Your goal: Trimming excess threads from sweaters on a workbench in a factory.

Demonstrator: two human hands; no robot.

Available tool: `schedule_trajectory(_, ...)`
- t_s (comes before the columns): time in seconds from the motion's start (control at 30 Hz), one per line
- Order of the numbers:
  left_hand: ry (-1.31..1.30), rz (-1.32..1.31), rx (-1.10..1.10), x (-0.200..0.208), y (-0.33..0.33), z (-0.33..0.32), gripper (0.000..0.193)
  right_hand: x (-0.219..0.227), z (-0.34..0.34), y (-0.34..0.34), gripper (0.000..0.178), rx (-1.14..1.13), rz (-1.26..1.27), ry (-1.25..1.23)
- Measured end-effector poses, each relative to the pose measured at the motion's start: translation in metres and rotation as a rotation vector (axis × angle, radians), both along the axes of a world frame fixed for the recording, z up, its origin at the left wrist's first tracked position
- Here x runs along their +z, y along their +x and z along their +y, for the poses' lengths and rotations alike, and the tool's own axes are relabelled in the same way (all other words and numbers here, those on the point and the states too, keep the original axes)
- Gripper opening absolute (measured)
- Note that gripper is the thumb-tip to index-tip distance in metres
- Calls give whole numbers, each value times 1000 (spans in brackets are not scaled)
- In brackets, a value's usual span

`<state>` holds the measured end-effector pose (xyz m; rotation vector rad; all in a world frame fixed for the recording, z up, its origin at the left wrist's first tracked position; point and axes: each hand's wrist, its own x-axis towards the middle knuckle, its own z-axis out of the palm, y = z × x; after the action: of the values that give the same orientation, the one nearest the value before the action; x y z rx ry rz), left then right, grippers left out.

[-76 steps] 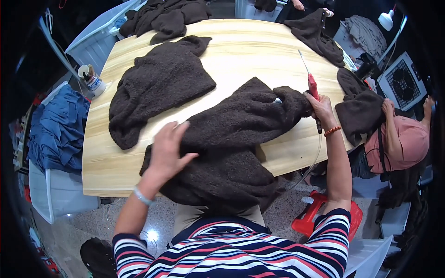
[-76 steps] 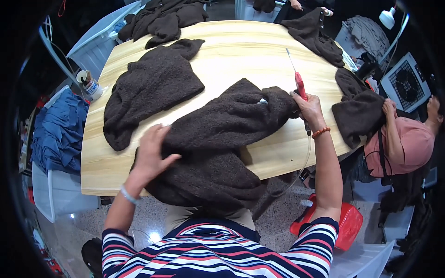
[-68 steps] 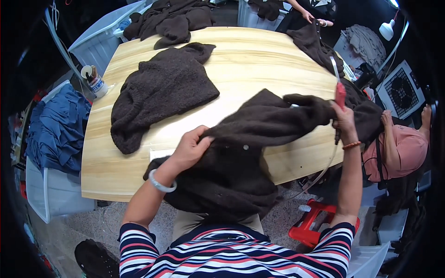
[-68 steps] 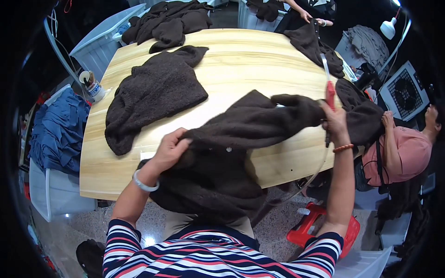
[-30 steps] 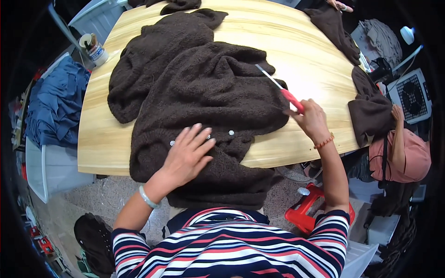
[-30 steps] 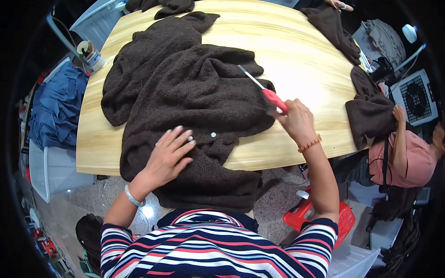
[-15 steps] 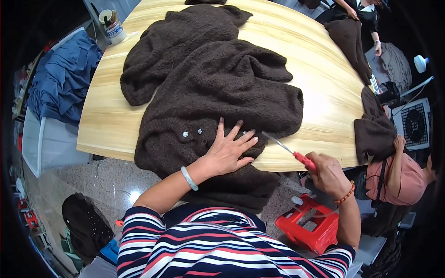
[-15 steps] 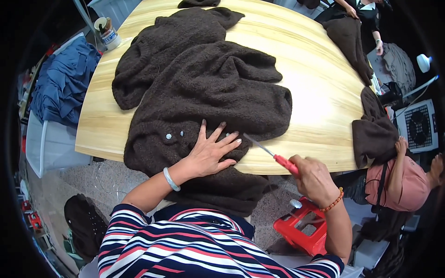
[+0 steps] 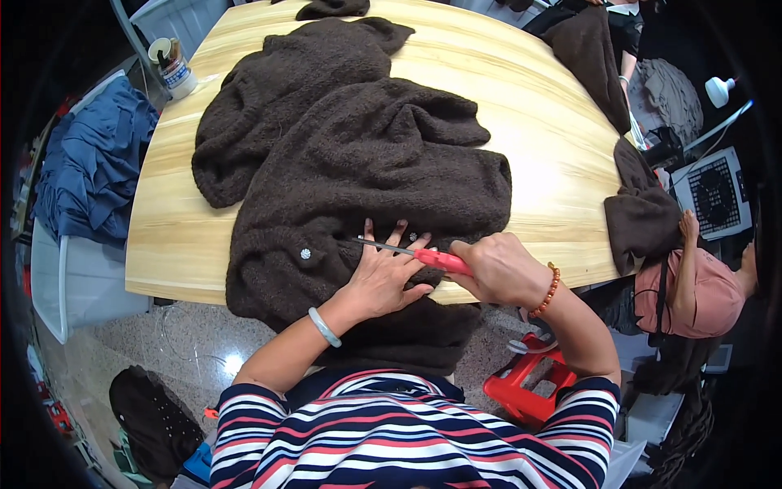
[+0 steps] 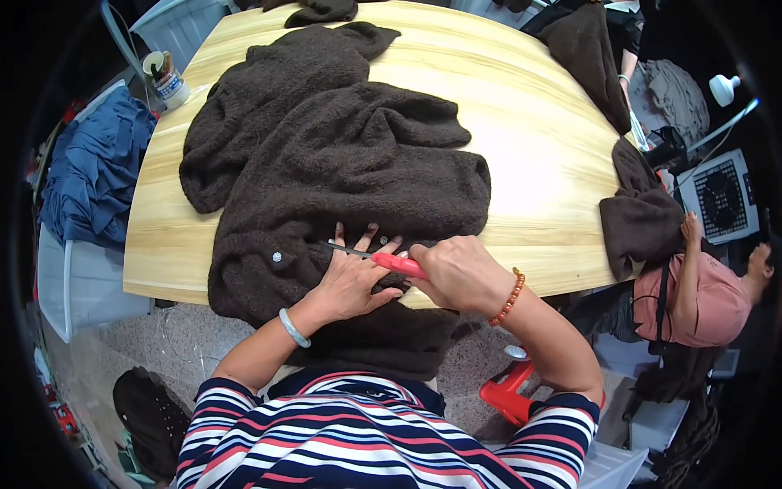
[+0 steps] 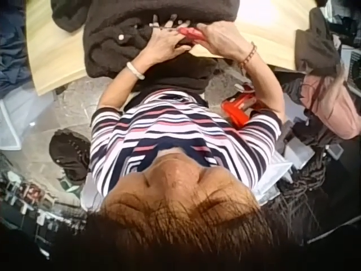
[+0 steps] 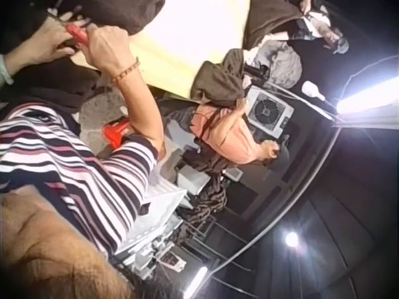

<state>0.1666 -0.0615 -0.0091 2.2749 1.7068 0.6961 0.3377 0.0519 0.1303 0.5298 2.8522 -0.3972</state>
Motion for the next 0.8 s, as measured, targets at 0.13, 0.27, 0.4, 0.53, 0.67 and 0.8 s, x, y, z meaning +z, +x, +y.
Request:
schedule_trajectory(0.13,7,-11,35,0,-5,-5,55,2,6,25,24,-94,-76,-20)
schedule_trajectory(0.27,161,-339,68,-1,-18,-13,45,6,-10,63,21,-270,-28,-68)
schedule_trajectory(0.4,165,27,340,33,-55,-25,40,-4,-18,75,24,-255,38,-117)
schedule_trajectory(0.53,31,87,215,-4,-82,-40,41,4,-21,41,28,-131,-8,-104)
schedule_trajectory(0.67,70,96,187,-6,-75,-43,43,8,-32,19,29,-97,81,-44)
schedule_trajectory(0.8,75,-70,138,-13,-92,-52,40,3,-43,0,31,-65,55,-42)
